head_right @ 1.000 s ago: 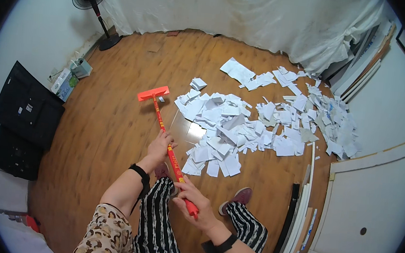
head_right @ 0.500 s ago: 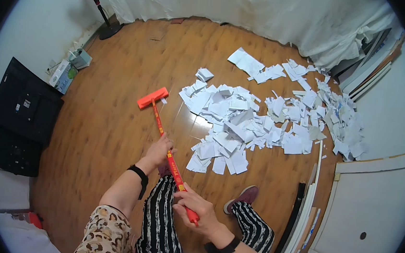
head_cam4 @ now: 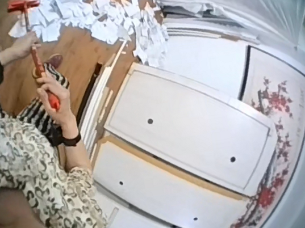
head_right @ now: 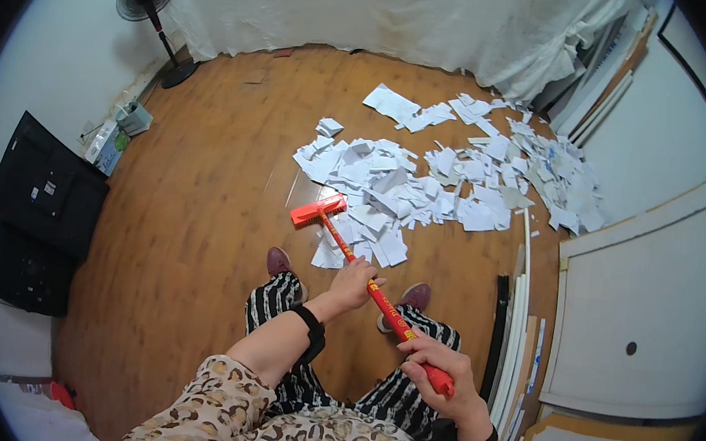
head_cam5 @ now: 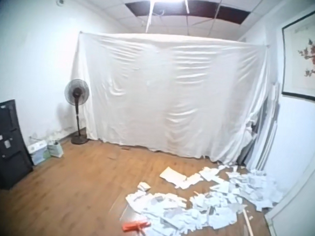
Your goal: Sweeping and gathering pieces of torn paper on a wooden floor using a broom.
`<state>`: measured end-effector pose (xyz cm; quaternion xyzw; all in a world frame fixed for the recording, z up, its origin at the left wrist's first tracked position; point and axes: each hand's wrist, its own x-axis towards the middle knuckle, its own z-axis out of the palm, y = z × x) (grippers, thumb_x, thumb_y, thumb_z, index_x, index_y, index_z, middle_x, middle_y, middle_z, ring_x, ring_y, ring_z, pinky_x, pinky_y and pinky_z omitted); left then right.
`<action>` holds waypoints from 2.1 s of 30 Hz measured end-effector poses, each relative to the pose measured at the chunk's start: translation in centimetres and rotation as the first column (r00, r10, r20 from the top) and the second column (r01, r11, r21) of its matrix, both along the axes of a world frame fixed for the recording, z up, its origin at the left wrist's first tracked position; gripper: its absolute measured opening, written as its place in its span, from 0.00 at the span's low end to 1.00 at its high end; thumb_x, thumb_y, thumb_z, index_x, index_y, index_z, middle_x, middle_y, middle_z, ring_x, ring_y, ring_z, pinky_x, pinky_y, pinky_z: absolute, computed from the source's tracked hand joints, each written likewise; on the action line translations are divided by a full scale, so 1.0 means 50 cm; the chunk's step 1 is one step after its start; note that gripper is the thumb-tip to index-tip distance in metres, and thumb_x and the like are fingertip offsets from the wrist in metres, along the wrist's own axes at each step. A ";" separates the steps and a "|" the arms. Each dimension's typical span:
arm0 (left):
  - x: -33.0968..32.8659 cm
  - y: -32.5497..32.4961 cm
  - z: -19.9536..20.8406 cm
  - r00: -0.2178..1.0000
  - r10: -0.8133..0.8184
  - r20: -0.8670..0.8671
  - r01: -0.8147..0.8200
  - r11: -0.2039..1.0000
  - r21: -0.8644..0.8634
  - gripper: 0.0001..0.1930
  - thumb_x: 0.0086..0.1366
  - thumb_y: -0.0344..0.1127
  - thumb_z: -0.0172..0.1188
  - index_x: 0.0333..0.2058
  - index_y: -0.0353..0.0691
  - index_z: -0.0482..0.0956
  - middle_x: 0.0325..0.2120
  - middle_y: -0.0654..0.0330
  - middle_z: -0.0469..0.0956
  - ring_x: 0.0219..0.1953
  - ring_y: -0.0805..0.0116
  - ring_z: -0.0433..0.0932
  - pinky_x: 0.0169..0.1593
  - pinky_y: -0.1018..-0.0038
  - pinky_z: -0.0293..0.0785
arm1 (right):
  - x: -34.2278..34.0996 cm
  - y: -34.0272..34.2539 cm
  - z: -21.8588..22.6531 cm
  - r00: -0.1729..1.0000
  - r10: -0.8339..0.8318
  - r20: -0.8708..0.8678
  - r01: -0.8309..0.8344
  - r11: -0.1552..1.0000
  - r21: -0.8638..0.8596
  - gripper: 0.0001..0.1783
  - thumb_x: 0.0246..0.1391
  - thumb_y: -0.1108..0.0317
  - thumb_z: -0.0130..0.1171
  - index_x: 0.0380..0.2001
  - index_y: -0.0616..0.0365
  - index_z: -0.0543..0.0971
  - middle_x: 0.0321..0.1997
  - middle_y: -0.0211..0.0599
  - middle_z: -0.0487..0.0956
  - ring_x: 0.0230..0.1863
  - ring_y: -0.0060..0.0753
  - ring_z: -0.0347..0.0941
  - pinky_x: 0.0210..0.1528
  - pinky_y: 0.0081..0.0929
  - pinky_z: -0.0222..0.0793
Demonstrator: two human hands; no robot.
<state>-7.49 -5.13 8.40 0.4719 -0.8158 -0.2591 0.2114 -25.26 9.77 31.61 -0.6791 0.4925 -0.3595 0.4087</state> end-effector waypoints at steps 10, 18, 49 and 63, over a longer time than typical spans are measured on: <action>-0.029 0.188 0.188 0.958 -0.055 -0.283 0.045 0.998 -0.041 0.13 0.59 0.41 0.67 0.27 0.37 0.77 0.28 0.54 0.74 0.36 0.50 0.74 0.41 0.58 0.71 | -0.041 0.145 0.169 0.994 0.065 -0.091 -0.074 0.993 -0.096 0.07 0.45 0.74 0.69 0.24 0.60 0.79 0.37 0.42 0.84 0.50 0.54 0.80 0.54 0.39 0.76; -0.085 0.264 0.140 0.922 -0.142 -0.360 0.155 0.988 0.007 0.14 0.63 0.41 0.63 0.24 0.38 0.74 0.27 0.55 0.73 0.37 0.49 0.75 0.36 0.55 0.71 | -0.022 0.184 0.180 0.966 0.184 -0.183 -0.211 0.967 -0.143 0.08 0.47 0.74 0.70 0.26 0.62 0.79 0.31 0.40 0.82 0.46 0.47 0.82 0.43 0.37 0.80; -0.119 0.203 0.141 0.880 -0.222 -0.420 0.218 0.974 -0.058 0.08 0.61 0.35 0.65 0.29 0.37 0.79 0.30 0.52 0.76 0.37 0.49 0.75 0.41 0.58 0.73 | 0.015 0.134 0.015 0.993 0.046 -0.107 -0.071 0.968 -0.239 0.07 0.50 0.78 0.66 0.26 0.63 0.75 0.29 0.40 0.76 0.42 0.46 0.79 0.44 0.36 0.73; -0.104 0.261 0.226 0.837 -0.294 -0.461 0.348 0.937 0.035 0.11 0.65 0.42 0.61 0.32 0.40 0.81 0.31 0.55 0.80 0.39 0.51 0.75 0.45 0.59 0.73 | 0.022 0.161 0.132 0.997 0.083 -0.001 -0.082 0.981 -0.175 0.08 0.49 0.79 0.65 0.22 0.64 0.74 0.27 0.41 0.78 0.33 0.42 0.79 0.39 0.33 0.75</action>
